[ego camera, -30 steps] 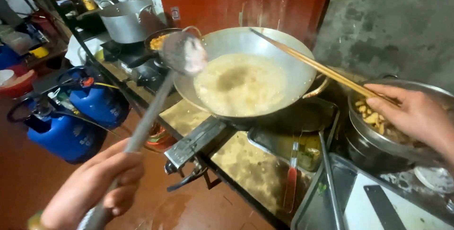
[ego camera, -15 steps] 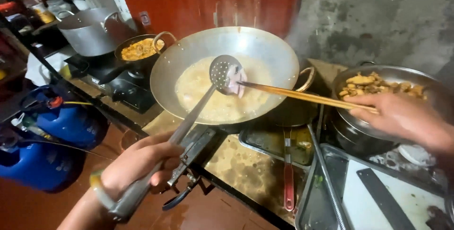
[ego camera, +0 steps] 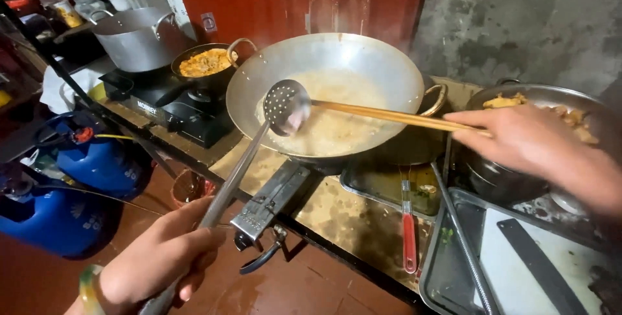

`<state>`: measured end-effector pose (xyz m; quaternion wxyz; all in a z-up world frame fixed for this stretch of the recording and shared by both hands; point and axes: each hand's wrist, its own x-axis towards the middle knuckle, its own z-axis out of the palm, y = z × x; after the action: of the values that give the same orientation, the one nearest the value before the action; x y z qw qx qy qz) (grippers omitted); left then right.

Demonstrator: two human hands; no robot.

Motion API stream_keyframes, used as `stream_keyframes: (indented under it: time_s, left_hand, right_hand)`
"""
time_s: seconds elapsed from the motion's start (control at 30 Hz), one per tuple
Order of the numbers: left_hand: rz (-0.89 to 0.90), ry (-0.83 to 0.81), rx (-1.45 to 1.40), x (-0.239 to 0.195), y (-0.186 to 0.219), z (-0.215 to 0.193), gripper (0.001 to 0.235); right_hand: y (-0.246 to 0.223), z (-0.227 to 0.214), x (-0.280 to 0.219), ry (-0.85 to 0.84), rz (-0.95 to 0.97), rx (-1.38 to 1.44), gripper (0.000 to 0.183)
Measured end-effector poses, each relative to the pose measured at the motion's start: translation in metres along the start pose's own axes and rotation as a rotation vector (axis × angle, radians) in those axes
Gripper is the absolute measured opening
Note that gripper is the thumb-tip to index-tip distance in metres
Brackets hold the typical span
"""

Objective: Frying food in a large wok and transferring it to a bowl using a slotted spoon and chopsticks.

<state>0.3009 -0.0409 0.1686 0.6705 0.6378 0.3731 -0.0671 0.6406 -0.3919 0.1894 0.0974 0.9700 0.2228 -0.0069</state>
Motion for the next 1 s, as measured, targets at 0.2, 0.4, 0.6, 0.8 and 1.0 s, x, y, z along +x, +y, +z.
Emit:
stream_keyframes:
  time_s: [0.2,0.4,0.6,0.8,1.0]
  left_hand:
    - [-0.140,0.123,-0.132,-0.012,0.003,0.008,0.064]
    - [-0.112,0.193,-0.109,-0.012,0.012,0.018,0.057]
    - [-0.192,0.222,-0.108,-0.013,0.026,0.027,0.046]
    - [-0.195,0.319,-0.228,-0.021,0.031,0.035,0.045]
    - [-0.168,0.473,-0.273,-0.033,0.039,0.050,0.048]
  right_hand:
    - [-0.016,-0.027,-0.003,-0.235,-0.030,-0.122,0.045]
    - [-0.009,-0.032,0.004,-0.201,0.021,-0.229,0.046]
    - [-0.012,-0.045,0.008,-0.204,-0.057,-0.103,0.045]
    - [0.010,-0.062,0.027,-0.261,0.036,-0.310,0.043]
    - [0.034,-0.068,0.070,-0.194,0.100,-0.432,0.042]
